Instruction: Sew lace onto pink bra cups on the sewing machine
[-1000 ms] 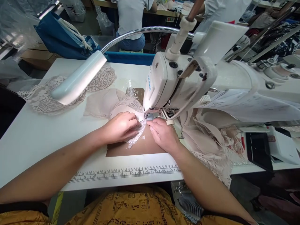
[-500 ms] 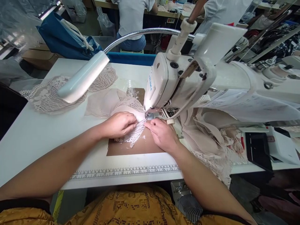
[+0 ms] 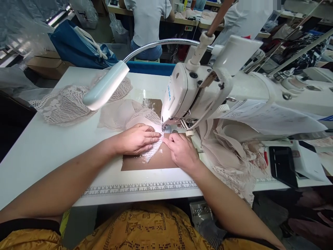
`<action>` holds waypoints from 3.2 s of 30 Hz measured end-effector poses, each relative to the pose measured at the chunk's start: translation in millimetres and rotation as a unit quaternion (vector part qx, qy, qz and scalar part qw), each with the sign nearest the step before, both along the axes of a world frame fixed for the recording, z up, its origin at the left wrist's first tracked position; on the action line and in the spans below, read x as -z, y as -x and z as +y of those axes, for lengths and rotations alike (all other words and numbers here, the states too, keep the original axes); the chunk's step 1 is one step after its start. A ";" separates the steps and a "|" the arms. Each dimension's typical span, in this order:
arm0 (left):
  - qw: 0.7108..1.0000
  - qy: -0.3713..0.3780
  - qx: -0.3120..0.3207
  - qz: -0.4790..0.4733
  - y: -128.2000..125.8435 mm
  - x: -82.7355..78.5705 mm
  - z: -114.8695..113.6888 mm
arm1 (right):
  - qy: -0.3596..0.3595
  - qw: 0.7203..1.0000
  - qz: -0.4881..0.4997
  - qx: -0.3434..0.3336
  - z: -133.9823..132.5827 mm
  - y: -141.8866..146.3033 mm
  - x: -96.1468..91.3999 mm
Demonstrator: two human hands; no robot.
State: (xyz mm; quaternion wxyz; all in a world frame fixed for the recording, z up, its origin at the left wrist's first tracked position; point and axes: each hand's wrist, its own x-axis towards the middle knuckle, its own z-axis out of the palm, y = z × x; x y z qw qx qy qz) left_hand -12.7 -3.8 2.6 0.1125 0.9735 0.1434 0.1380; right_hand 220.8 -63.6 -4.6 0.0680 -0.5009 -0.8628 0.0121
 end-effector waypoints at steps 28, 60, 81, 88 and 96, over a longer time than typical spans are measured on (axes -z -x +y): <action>0.998 0.026 -0.046 -0.025 -2.5 -0.3 -5.1 | 0.003 0.988 0.088 -0.124 7.2 -12.5 -0.3; 0.995 0.090 -0.028 0.039 -2.8 -9.6 -12.8 | 0.084 0.956 0.235 -0.156 0.2 -9.1 -4.7; 0.992 0.112 -0.057 -0.017 -7.6 -4.0 -13.4 | 0.027 0.965 0.185 -0.182 0.9 -12.1 0.2; 0.989 0.137 -0.041 -0.039 -6.3 -4.1 -11.2 | 0.018 0.961 0.200 -0.188 1.5 -11.2 -0.1; 0.992 0.117 -0.045 -0.028 -7.1 -2.9 -13.8 | 0.003 0.967 0.203 -0.156 0.0 -10.2 2.4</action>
